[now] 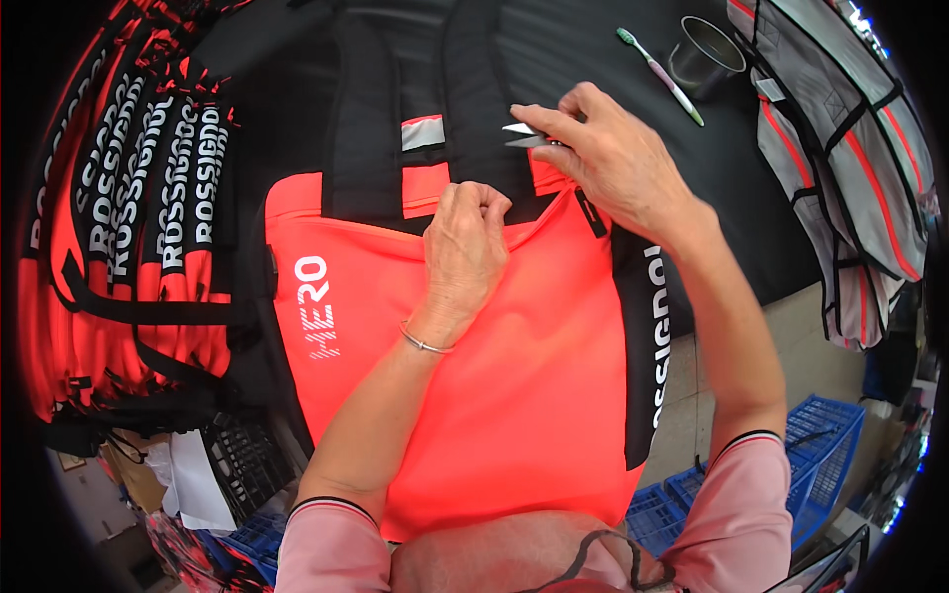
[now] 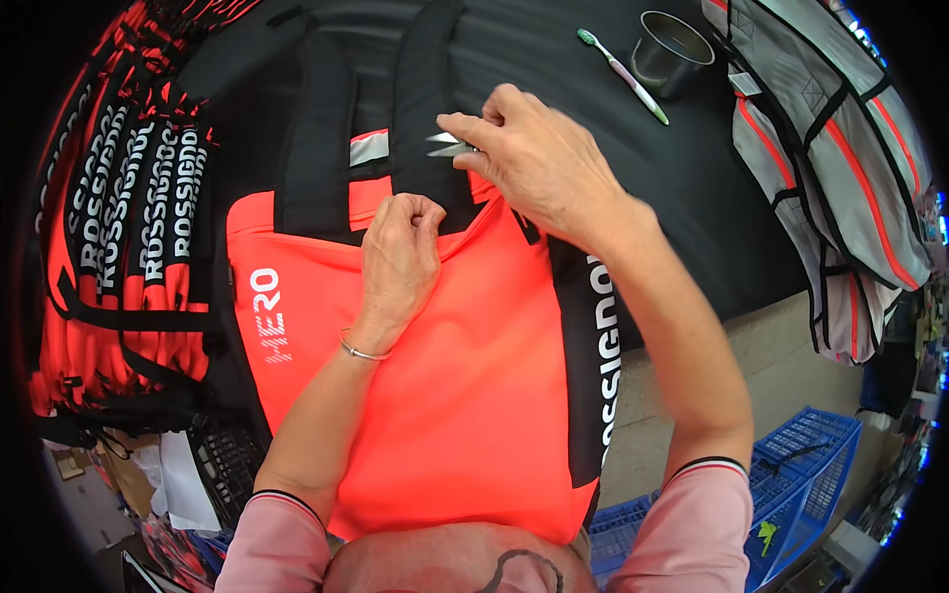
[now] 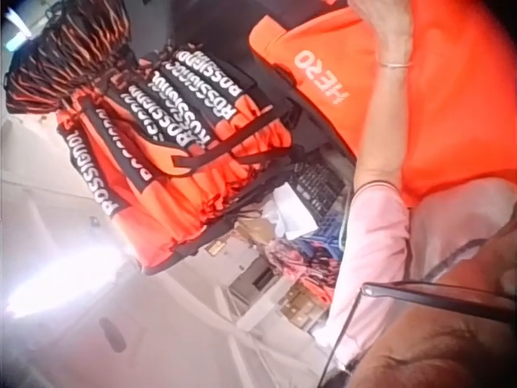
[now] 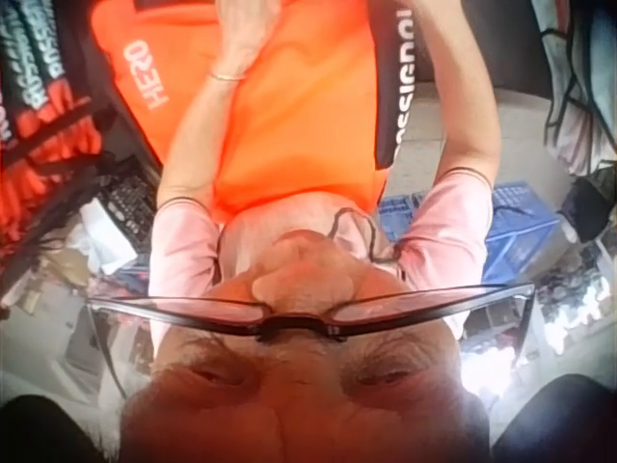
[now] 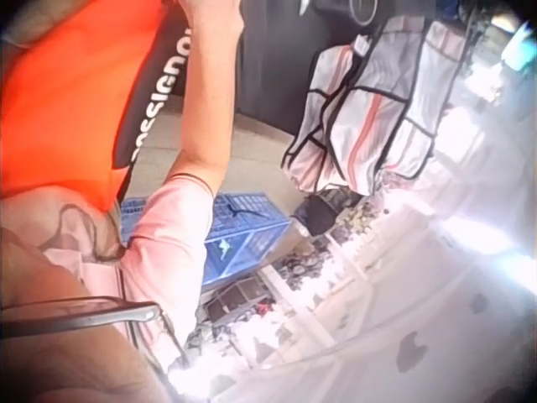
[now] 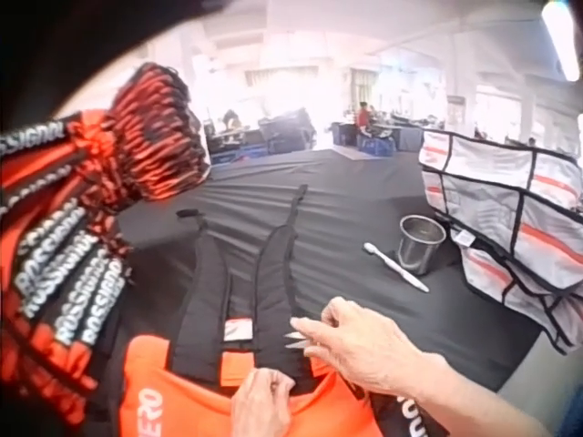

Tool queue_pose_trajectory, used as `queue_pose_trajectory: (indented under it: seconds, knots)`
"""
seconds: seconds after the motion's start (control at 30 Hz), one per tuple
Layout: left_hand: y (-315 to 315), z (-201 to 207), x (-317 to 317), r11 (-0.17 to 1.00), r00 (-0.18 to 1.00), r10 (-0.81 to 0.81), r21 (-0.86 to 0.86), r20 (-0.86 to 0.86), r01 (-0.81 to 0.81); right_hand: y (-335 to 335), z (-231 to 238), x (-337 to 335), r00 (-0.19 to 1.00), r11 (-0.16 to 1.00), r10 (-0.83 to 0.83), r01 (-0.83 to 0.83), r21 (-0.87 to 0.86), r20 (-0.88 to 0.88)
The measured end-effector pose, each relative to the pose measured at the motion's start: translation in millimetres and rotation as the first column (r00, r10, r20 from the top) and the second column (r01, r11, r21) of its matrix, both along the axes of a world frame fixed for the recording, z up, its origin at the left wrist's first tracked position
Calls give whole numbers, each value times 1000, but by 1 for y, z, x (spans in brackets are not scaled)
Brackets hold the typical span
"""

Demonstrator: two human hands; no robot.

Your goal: Inspecting and organizing backpacks in a manufacturing or warehouse setting.

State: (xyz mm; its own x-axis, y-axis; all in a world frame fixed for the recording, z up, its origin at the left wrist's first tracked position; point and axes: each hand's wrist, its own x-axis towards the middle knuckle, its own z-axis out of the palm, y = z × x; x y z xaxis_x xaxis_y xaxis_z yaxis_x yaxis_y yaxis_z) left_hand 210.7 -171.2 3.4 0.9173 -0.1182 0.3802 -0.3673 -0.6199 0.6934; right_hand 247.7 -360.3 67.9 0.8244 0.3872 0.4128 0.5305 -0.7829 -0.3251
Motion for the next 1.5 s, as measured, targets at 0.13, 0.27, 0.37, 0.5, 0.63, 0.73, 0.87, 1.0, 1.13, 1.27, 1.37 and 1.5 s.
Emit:
queue_pose_trajectory:
  seconds: [0.13, 0.27, 0.37, 0.5, 0.63, 0.73, 0.87, 1.0, 1.13, 1.27, 1.37, 1.5]
  knots:
    - [-1, -4, 1, 998, 1000, 3, -63, -12, -4, 0, 12, 33, 976, 951, 214, -201, -233, 30]
    - [-2, -4, 1, 998, 1000, 22, -63, 3, -21, 2, 25, 42, 936, 902, 286, -336, -270, -206]
    - [-2, -4, 1, 998, 1000, 23, -64, 10, -22, 8, 29, 48, 897, 875, 313, -400, -272, -312]
    - [-1, -4, 2, 998, 1000, 20, -63, 17, -19, 9, 34, 50, 847, 878, 317, -432, -206, -426]
    - [-3, -2, 1, 999, 1000, 26, -46, 8, -26, 6, 22, 53, 846, 848, 435, -500, -175, -310]
    - [-2, -3, 1, 998, 1000, 21, -51, 5, -21, 11, 20, 54, 829, 831, 451, -525, -182, -330]
    - [-3, -3, 1, 999, 1000, 27, -42, 12, -27, 12, 10, 53, 796, 791, 534, -590, -163, -286]
    - [-4, -3, 1, 999, 1000, 27, -31, 8, -27, 10, 11, 54, 798, 822, 493, -558, -116, -345]
    - [-5, -3, 2, 999, 999, 24, -23, 21, -24, 14, 15, 54, 803, 813, 454, -551, -189, -387]
    - [-2, 1, 1, 997, 997, 0, -78, 76, 6, 15, 26, 51, 823, 802, 416, -533, -270, -388]
    - [1, 10, -16, 962, 928, -270, 38, 257, 269, 4, 34, 52, 954, 945, 194, -244, -217, -229]
    - [-10, 26, -71, 843, 797, -535, 240, 280, 481, 36, 31, 51, 973, 971, 10, 45, 236, -229]
